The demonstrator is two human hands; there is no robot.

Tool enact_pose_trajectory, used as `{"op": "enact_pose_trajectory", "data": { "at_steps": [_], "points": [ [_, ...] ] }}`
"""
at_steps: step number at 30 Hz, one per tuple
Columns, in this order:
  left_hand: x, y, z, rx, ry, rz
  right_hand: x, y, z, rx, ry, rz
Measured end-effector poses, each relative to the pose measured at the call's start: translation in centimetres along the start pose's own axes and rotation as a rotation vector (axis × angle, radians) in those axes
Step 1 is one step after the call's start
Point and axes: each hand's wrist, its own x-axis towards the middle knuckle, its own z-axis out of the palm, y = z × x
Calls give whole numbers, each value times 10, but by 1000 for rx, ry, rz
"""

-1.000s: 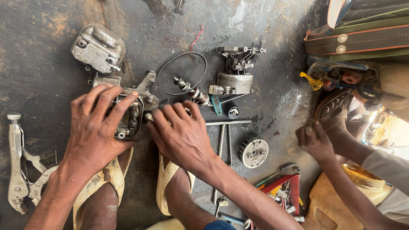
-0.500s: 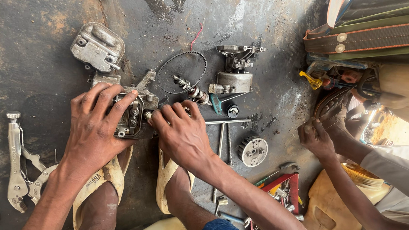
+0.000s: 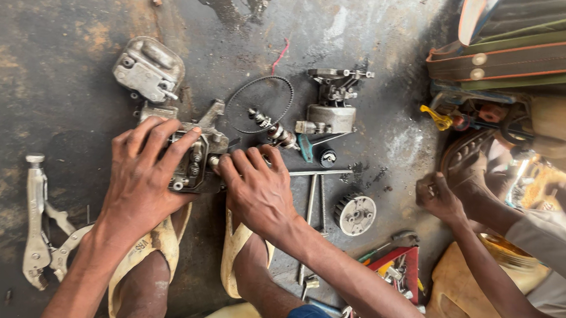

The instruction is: The person sits on the workshop floor assembling a small engine, fitting the crankcase and cylinder components together by hand and tightening fasteners with a socket wrench and screwdriver. They align parts, insert bolts, and manipulate the crankshaft and engine housing among other engine parts laid out on the floor.

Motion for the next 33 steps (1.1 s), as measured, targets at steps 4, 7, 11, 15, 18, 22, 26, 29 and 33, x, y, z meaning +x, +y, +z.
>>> {"op": "enact_pose_trajectory", "data": {
  "at_steps": [4, 7, 11, 15, 18, 22, 26, 29, 33],
  "points": [
    [-2, -3, -2, -3, -26, 4, 6, -3, 2, -20, 10, 35],
    [-5, -7, -3, -2, -19, 4, 9, -8, -1, -27, 49, 40],
    [-7, -10, -3, -31, 1, 11, 10, -14, -5, -15, 87, 5],
    [-9, -11, -3, -43, 34, 20, 12, -17, -2, -81, -38, 30],
    [-9, -12, -5, -46, -1, -1, 13, -19, 0, -90, -33, 99],
    [-10, -13, -5, -58, 16, 1, 13, -21, 0, -33, 83, 4],
    [-11, -14, -4, -55, 37, 14, 15, -22, 1, -85, 6, 53],
    [-11, -15, -3, -47, 31, 16, 15, -22, 2, -62, 28, 68],
    [-11, -16, -3, -48, 19, 10, 13, -22, 2, -39, 78, 19]
  ]
}}
